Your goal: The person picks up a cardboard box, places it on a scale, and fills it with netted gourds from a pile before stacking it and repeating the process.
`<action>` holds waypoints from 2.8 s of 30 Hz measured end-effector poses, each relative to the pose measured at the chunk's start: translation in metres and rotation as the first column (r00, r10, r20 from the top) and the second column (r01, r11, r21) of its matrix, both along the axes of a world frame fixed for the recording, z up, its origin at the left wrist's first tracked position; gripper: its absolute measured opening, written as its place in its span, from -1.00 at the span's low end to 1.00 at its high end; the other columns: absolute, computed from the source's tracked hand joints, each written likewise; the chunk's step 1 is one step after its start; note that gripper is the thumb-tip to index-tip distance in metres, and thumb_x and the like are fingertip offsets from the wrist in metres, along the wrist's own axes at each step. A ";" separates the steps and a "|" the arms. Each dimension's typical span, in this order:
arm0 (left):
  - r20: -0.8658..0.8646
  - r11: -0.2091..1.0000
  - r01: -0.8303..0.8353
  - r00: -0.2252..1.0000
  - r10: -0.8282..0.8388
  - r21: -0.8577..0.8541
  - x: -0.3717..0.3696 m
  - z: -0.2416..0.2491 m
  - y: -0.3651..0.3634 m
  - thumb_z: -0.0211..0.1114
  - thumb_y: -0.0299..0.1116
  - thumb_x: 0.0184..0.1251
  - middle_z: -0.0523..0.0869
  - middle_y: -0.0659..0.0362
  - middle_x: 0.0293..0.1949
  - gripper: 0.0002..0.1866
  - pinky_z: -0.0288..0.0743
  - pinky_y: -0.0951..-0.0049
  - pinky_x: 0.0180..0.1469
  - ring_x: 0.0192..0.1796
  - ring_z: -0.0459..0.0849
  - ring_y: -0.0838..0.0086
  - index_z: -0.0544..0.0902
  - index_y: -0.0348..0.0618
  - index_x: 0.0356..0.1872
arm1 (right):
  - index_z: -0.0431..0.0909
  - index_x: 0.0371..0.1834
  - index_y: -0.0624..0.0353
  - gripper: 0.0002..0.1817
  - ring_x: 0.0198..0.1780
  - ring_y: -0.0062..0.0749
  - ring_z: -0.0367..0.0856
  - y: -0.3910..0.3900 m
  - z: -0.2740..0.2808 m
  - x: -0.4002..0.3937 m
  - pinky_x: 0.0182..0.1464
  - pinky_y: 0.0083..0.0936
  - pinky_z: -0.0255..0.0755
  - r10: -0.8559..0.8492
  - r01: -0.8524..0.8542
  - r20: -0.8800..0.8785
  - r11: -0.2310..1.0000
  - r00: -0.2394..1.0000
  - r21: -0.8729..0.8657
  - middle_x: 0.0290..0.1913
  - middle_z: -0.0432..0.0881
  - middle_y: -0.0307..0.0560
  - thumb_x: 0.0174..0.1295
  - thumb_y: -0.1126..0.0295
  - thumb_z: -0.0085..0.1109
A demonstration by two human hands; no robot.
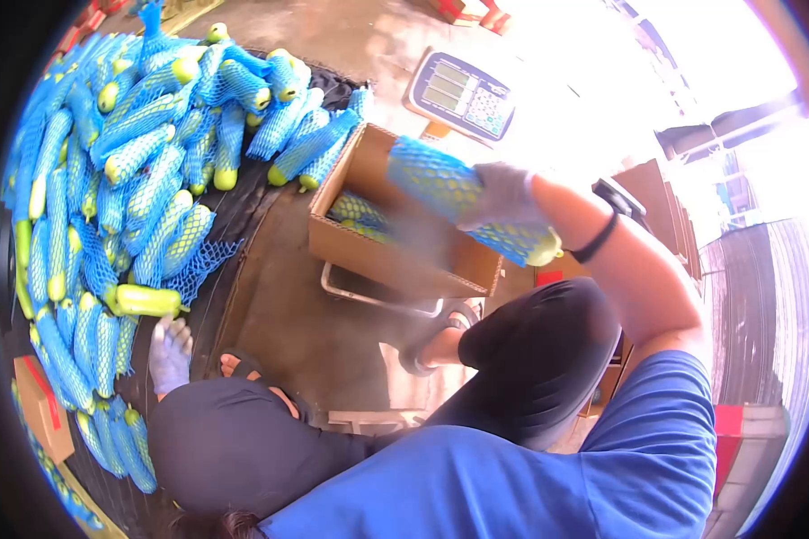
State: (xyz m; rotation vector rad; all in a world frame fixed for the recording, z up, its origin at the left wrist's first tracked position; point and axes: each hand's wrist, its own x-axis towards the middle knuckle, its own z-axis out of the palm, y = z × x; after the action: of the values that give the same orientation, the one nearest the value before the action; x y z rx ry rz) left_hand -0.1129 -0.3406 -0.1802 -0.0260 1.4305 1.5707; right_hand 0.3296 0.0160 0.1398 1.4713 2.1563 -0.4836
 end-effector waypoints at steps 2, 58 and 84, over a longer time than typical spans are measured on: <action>-0.134 0.974 -0.046 0.991 0.017 -0.221 -0.010 -0.024 -0.040 0.33 0.03 0.29 0.62 0.09 0.11 -0.33 0.51 0.27 0.15 0.12 0.63 0.29 0.46 -0.04 0.36 | 0.58 0.10 0.20 -0.28 0.03 -0.13 0.70 0.011 -0.040 -0.003 0.15 -0.24 0.52 0.074 -0.072 0.075 0.997 0.994 -0.022 -0.02 0.71 0.10 -0.12 0.03 0.52; -0.516 0.515 -0.050 0.140 -0.845 -0.856 -0.018 0.003 -0.099 0.56 -0.10 -0.24 0.67 0.03 -0.05 -0.24 0.54 0.20 0.12 0.03 0.67 0.14 0.53 -0.08 0.12 | 0.56 0.13 0.26 -0.39 0.29 0.26 0.46 -0.126 -0.050 -0.077 0.30 -0.02 0.38 0.789 -0.792 -0.378 0.579 0.484 0.194 0.24 0.50 0.25 -0.04 0.27 0.44; -0.904 0.760 -0.546 -0.009 -0.427 -0.353 -0.183 0.002 -0.078 0.46 -0.28 0.07 0.65 -0.07 0.04 -0.51 0.44 0.07 0.24 0.14 0.59 0.00 0.62 -0.09 0.08 | 0.63 -0.01 0.18 -0.53 0.15 0.15 0.57 -0.136 -0.092 -0.116 0.16 -0.06 0.49 0.781 -0.836 -0.429 0.540 0.454 0.100 0.10 0.60 0.15 -0.05 0.30 0.36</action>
State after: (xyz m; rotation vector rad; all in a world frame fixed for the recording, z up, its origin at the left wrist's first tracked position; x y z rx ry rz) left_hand -0.2958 -0.4189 -0.1780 0.8919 3.2354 0.7896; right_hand 0.2133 -0.1196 0.0474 0.0833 2.7764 -0.5802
